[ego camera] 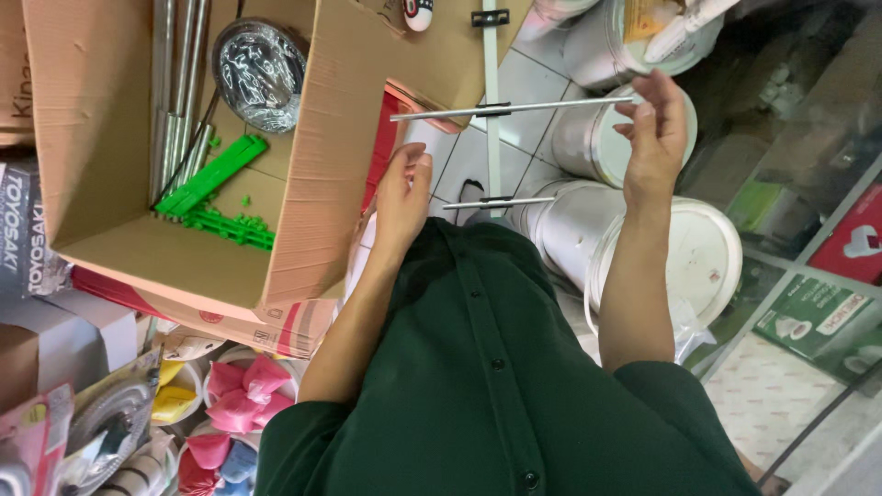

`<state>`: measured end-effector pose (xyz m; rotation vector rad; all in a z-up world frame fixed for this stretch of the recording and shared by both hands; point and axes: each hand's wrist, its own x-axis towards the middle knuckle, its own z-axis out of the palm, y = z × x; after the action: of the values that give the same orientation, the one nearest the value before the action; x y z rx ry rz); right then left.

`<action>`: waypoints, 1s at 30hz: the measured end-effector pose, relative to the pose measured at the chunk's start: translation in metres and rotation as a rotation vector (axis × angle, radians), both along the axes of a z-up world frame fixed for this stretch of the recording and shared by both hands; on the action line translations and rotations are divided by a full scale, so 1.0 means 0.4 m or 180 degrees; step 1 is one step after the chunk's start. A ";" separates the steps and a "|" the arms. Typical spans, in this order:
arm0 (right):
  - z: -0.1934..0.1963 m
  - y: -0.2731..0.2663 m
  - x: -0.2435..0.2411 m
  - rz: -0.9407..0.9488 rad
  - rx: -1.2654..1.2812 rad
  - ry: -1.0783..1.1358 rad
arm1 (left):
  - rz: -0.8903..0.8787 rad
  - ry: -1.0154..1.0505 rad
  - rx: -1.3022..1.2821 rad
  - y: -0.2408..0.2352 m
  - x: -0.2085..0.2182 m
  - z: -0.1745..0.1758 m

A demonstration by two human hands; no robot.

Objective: The person assembles a TV antenna by hand, inserting metal rods into the support boom and securing various components while working in a storage area.

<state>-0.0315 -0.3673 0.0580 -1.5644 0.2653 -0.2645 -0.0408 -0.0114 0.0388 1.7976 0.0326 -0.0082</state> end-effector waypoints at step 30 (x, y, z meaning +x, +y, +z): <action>0.093 -0.066 0.111 0.1466 -0.1784 0.0192 | -0.0838 0.0758 0.0894 -0.205 0.078 -0.012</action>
<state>0.0127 -0.3937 0.0950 -2.1356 -0.1432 0.0821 -0.0098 -0.0935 0.0340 2.0613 -0.0347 -0.4243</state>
